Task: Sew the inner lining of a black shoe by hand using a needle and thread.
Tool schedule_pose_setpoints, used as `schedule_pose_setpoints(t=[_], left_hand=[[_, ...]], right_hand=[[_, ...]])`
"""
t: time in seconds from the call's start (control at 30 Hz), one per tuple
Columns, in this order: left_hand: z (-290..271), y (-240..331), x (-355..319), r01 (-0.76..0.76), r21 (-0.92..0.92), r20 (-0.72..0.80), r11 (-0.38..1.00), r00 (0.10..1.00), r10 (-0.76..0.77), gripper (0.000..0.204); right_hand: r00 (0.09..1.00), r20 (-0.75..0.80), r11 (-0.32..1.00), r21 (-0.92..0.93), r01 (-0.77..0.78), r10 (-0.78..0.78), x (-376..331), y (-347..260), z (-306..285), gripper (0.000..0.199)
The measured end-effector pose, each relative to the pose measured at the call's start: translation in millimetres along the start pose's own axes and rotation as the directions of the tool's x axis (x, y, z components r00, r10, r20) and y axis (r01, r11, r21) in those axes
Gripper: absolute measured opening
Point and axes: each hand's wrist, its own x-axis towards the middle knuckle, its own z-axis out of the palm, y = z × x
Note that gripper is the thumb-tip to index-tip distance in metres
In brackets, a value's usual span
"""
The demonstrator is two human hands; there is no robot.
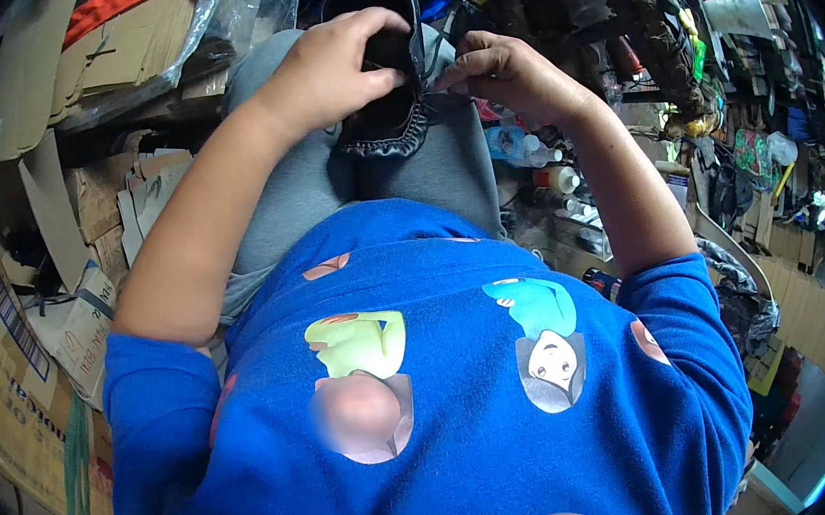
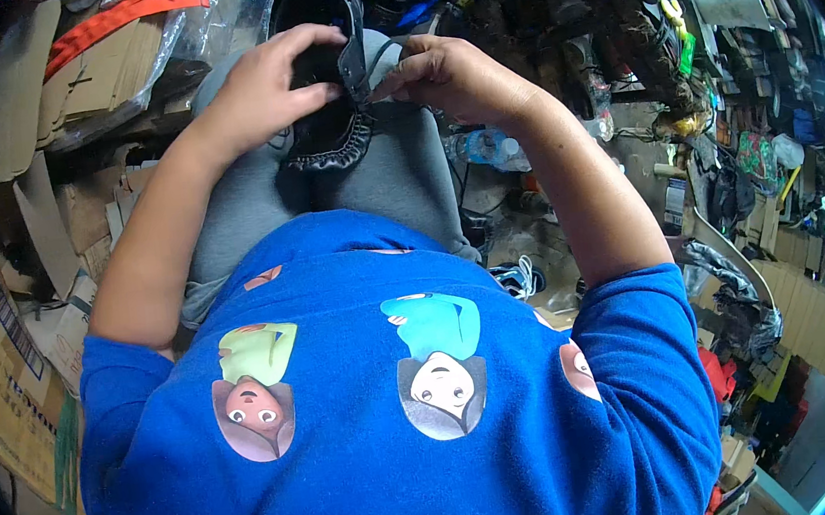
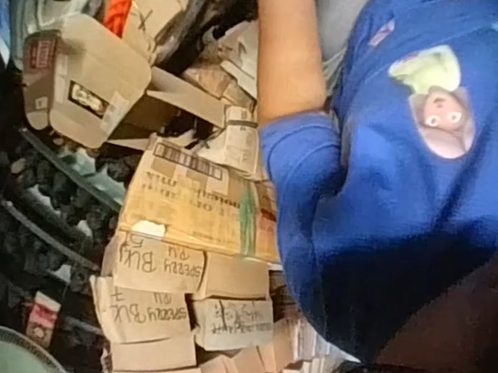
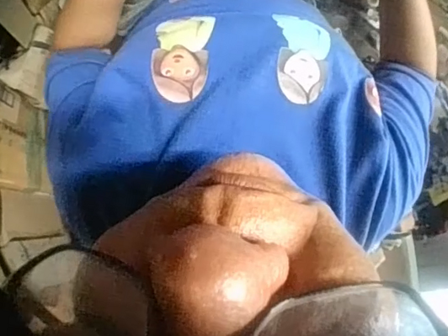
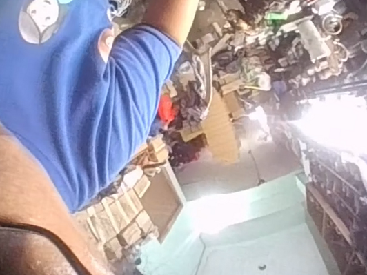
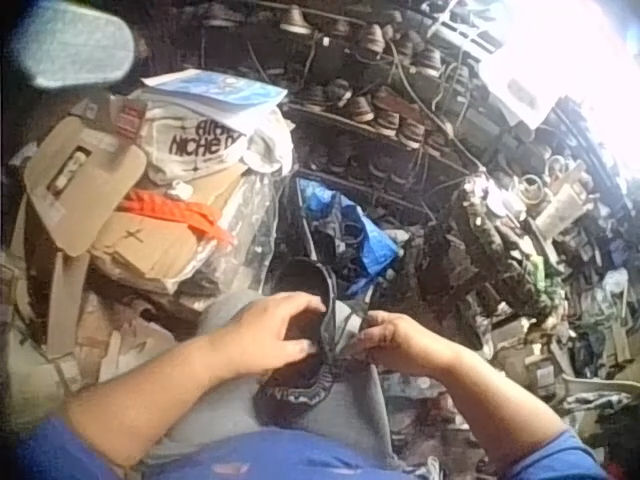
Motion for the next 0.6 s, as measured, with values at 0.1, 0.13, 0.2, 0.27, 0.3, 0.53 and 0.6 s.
schedule_pose_setpoints(t=[0.1,0.13,0.2,0.27,0.3,0.53,0.6], left_hand=[[8.0,0.7,20.9,0.219,-0.107,0.286,0.970,0.941,-0.181,0.037],[9.5,3.5,25.9,0.193,-0.092,0.333,0.977,0.930,-0.153,0.035],[8.1,8.2,32.5,0.116,-0.029,0.425,0.993,0.901,-0.093,0.027],[8.0,6.3,37.6,0.134,-0.062,0.477,0.989,0.875,-0.088,0.025],[7.8,4.9,39.4,0.157,-0.095,0.517,0.983,0.852,-0.086,0.022],[9.2,8.7,53.5,0.243,-0.158,0.647,0.957,0.758,-0.086,0.021],[6.8,17.5,60.5,0.264,-0.125,0.686,0.956,0.720,-0.109,0.022]], right_hand=[[0.992,-0.031,0.987,-0.110,0.119,-0.123,-1.3,9.2,1.0,0.025],[0.992,-0.042,0.988,-0.104,0.113,-0.118,-3.1,9.3,0.7,0.025],[0.991,-0.029,0.979,-0.163,0.126,-0.132,-5.4,5.6,-1.4,0.022],[0.996,-0.040,0.986,-0.145,0.076,-0.082,-8.7,5.5,-2.4,0.021],[0.999,-0.040,0.991,-0.133,0.032,-0.038,-10.6,5.8,-2.9,0.019],[0.993,-0.114,0.999,-0.034,-0.001,-0.003,-26.4,21.6,0.0,0.015],[0.988,-0.152,0.999,0.047,0.003,0.004,-30.1,30.1,2.3,0.016]])
